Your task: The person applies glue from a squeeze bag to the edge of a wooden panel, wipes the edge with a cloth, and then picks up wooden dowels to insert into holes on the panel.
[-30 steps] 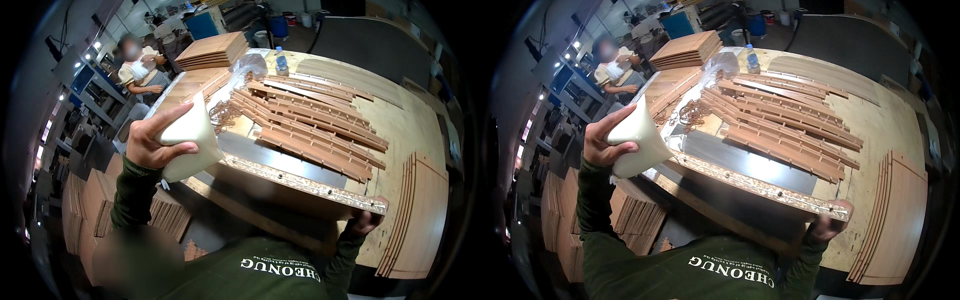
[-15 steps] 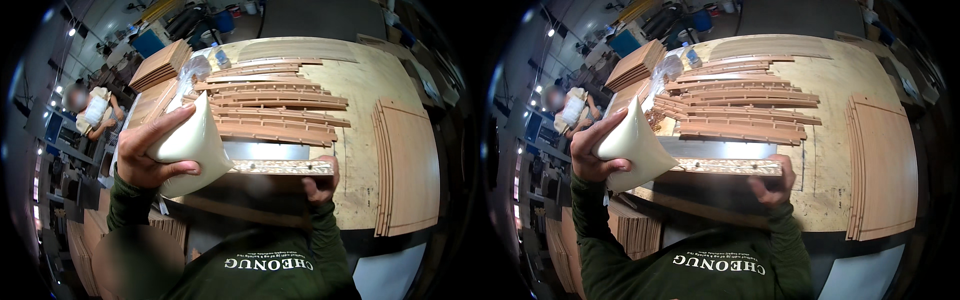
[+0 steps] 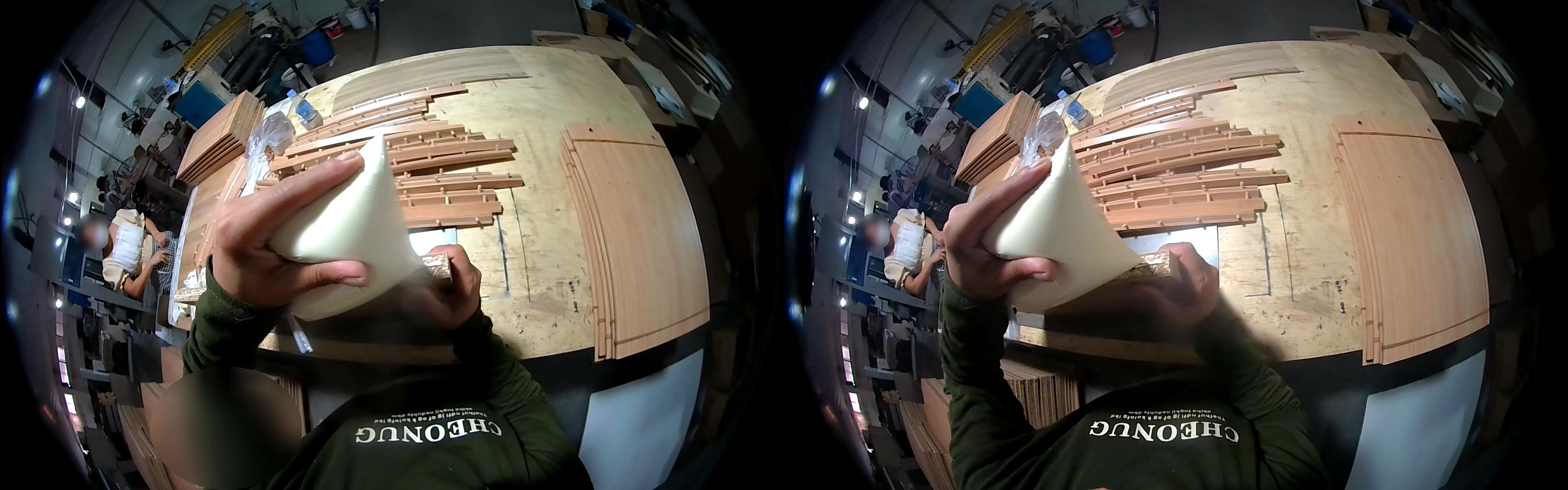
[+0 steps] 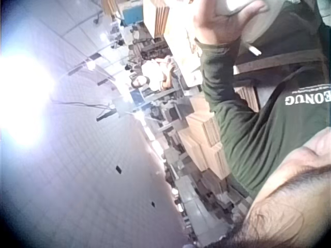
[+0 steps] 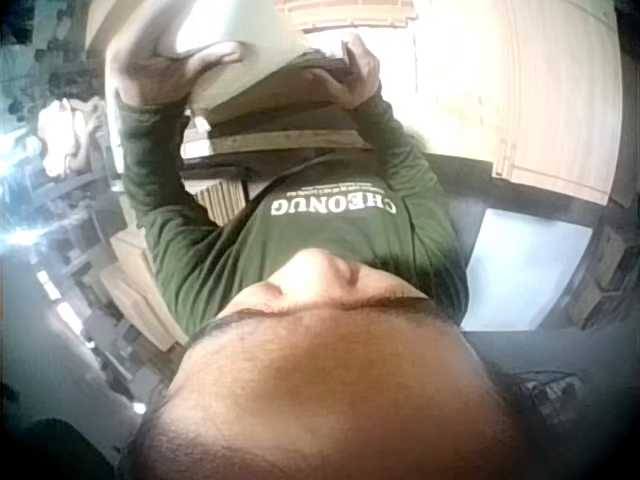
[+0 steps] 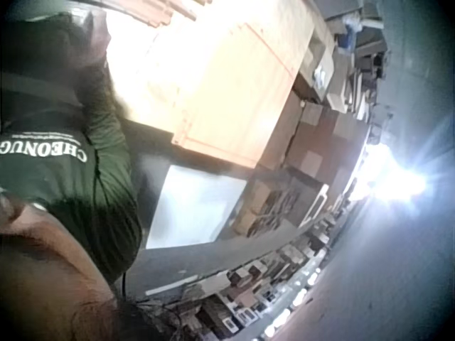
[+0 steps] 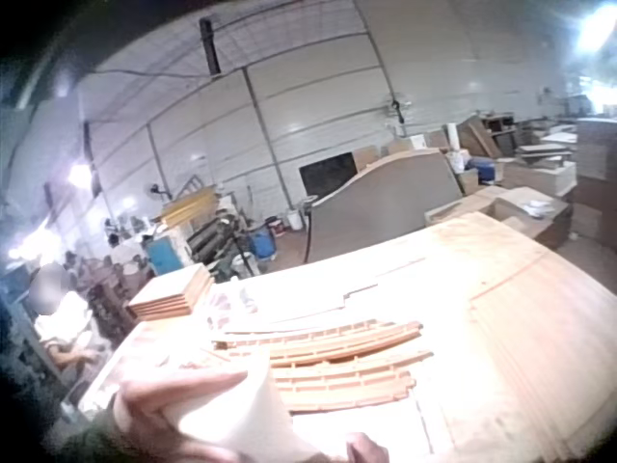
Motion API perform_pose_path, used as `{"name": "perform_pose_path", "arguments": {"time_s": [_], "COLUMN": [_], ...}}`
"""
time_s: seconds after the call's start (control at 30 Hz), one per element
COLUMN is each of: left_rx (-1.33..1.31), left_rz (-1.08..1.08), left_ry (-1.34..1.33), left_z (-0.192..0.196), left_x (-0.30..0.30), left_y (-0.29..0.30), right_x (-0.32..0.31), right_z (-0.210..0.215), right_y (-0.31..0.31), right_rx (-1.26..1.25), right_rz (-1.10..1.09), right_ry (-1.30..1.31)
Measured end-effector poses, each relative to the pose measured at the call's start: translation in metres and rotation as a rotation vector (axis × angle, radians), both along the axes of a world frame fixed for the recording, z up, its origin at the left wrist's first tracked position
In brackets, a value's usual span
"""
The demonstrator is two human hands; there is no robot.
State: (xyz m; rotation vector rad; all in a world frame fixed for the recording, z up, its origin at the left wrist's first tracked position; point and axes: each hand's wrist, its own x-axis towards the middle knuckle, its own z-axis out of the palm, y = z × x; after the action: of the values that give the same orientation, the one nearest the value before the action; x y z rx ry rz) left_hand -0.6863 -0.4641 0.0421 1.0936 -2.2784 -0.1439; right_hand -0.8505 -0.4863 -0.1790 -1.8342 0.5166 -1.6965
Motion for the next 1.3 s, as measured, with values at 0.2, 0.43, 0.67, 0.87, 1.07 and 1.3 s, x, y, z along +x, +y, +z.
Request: {"name": "perform_pose_path", "arguments": {"time_s": [0.2, 0.43, 0.67, 0.87, 1.07, 1.3], "left_rx": [0.011, 0.018, -0.023, 0.003, -0.018, -0.011], "left_rz": [0.055, 0.249, 0.398, 0.515, 0.534, 0.599], "left_ry": [0.019, -0.006, -0.035, -0.031, -0.049, 0.0], "left_z": [0.002, 0.013, 0.002, -0.001, -0.001, 0.003], "left_x": [0.012, 0.066, 0.114, 0.13, 0.145, 0.162], "left_y": [0.007, 0.052, 0.08, 0.09, 0.098, 0.111], "right_x": [0.001, 0.008, 0.017, 0.013, 0.015, 0.015], "right_z": [-0.008, -0.008, -0.006, -0.009, -0.01, -0.009], "right_y": [-0.005, 0.005, 0.009, 0.009, 0.01, 0.012], "right_rx": [-0.064, 0.287, 0.26, 0.283, 0.322, 0.351], "right_rz": [-0.053, 0.008, -0.064, -0.072, -0.054, -0.043], "right_ry": [0.02, -0.112, -0.207, -0.154, -0.174, -0.182]}}
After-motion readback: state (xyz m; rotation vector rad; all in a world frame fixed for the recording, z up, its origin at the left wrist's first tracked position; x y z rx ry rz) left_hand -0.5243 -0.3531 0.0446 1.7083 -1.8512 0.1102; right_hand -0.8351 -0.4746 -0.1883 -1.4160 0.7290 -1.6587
